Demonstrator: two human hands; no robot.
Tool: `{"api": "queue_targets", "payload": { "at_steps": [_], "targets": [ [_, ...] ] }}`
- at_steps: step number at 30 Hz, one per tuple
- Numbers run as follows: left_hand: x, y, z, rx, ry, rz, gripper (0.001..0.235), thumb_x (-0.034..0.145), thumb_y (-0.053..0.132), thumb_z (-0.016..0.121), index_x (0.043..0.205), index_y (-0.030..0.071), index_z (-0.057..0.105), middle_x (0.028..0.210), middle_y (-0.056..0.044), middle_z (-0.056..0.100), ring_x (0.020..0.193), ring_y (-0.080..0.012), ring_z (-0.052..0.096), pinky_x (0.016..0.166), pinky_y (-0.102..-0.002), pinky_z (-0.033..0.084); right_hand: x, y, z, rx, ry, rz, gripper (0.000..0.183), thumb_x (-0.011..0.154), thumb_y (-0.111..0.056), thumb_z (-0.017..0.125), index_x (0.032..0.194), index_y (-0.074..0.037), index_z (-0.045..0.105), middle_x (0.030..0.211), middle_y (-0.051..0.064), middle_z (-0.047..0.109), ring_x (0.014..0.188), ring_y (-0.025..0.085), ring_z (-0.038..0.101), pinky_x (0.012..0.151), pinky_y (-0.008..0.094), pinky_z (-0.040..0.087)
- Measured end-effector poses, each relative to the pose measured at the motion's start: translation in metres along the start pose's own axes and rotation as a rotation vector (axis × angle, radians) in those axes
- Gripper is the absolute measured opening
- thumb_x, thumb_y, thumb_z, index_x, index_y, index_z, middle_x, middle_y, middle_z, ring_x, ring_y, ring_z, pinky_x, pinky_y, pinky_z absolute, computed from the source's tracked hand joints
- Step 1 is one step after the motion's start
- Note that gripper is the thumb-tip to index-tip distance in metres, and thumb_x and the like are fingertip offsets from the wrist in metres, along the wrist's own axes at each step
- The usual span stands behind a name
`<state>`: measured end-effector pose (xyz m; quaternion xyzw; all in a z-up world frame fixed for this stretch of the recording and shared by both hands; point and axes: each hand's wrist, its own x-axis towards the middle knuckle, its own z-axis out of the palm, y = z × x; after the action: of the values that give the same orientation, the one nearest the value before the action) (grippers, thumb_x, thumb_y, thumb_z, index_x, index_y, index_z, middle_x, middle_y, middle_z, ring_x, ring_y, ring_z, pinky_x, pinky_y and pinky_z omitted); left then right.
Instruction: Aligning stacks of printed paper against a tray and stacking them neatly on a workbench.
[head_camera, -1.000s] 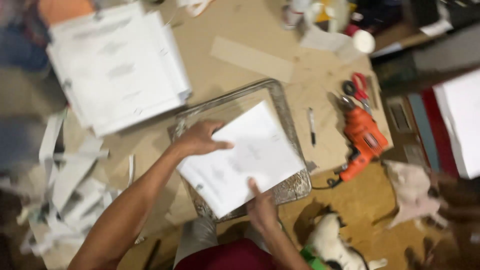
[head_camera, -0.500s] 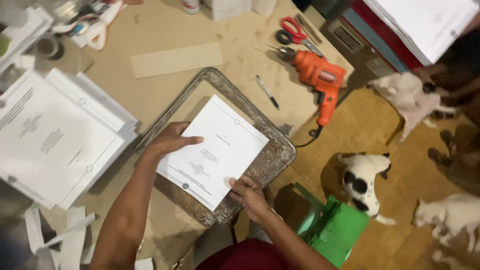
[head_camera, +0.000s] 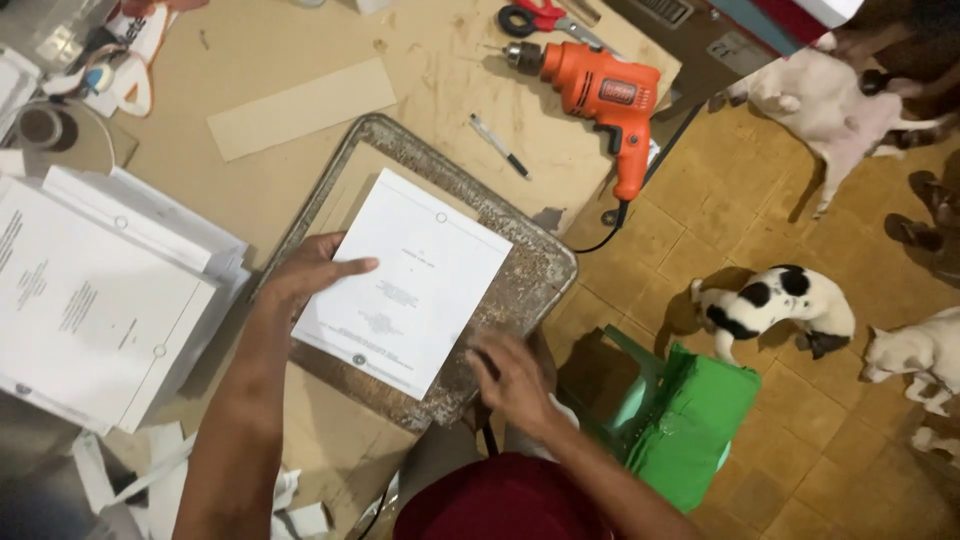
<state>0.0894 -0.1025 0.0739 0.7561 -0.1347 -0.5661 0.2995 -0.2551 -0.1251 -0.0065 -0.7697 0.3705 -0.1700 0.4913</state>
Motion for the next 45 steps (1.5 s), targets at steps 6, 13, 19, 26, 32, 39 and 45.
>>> {"api": "queue_targets", "payload": {
  "at_steps": [6,13,19,26,32,39,45],
  "targets": [
    [0.009,-0.021,-0.008,0.075,-0.004,0.117,0.061,0.079,0.024,0.089,0.131,0.002,0.067,0.114,-0.02,0.072,0.103,-0.0309,0.07,0.088,-0.046,0.057,0.087,-0.001,-0.017,-0.526,0.057,-0.521,0.061,0.095,-0.043,0.073,0.143,-0.008,0.058,0.146,0.027,0.05,0.136,0.05,0.046,0.113,0.062,0.033],
    [0.012,-0.023,-0.009,0.036,-0.078,0.101,0.052,0.077,0.025,0.091,0.123,0.008,0.072,0.102,-0.014,0.076,0.088,-0.0277,0.076,0.079,-0.038,0.061,0.093,0.052,0.005,-0.735,0.052,-0.448,0.084,0.093,-0.083,0.044,0.162,-0.035,0.035,0.17,0.013,0.02,0.156,0.038,0.005,0.121,0.059,0.0],
    [0.016,-0.021,-0.012,0.052,-0.109,0.111,0.048,0.078,0.025,0.09,0.121,0.009,0.073,0.1,-0.013,0.076,0.085,-0.0257,0.077,0.078,-0.036,0.062,0.094,0.045,0.001,-0.733,0.037,-0.442,0.085,0.093,-0.082,0.049,0.162,-0.034,0.035,0.17,0.013,0.02,0.156,0.039,0.005,0.118,0.064,0.003],
    [-0.007,0.002,-0.008,0.158,-0.105,0.154,0.063,0.083,0.031,0.083,0.138,0.007,0.064,0.126,-0.023,0.07,0.12,-0.0366,0.066,0.102,-0.053,0.051,0.068,0.014,0.022,-0.762,-0.032,-0.447,0.072,0.098,-0.067,0.046,0.159,-0.029,0.039,0.166,0.017,0.029,0.155,0.038,0.022,0.121,0.069,0.006],
    [-0.013,0.014,-0.001,0.144,-0.05,0.045,0.048,0.079,0.023,0.086,0.123,0.005,0.074,0.101,-0.017,0.077,0.09,-0.0291,0.073,0.082,-0.045,0.059,0.055,0.019,0.051,-0.654,0.017,-0.503,0.072,0.094,-0.062,0.052,0.154,-0.022,0.047,0.162,0.02,0.036,0.152,0.041,0.031,0.12,0.065,0.017],
    [-0.005,0.01,-0.001,0.093,-0.051,0.022,0.042,0.077,0.019,0.088,0.115,0.005,0.077,0.092,-0.015,0.077,0.082,-0.027,0.075,0.076,-0.041,0.06,0.094,0.024,0.04,-0.686,-0.049,-0.468,0.077,0.096,-0.07,0.041,0.157,-0.023,0.037,0.166,0.021,0.023,0.156,0.041,0.016,0.124,0.059,0.011],
    [0.012,-0.002,-0.007,0.023,-0.102,0.056,0.055,0.075,0.024,0.089,0.125,0.005,0.074,0.107,-0.02,0.077,0.093,-0.0301,0.075,0.083,-0.045,0.059,0.113,0.029,0.023,-0.807,-0.168,-0.424,0.087,0.094,-0.081,0.022,0.165,-0.032,0.01,0.172,0.016,0.0,0.158,0.035,-0.005,0.124,0.057,-0.003]
  ]
}}
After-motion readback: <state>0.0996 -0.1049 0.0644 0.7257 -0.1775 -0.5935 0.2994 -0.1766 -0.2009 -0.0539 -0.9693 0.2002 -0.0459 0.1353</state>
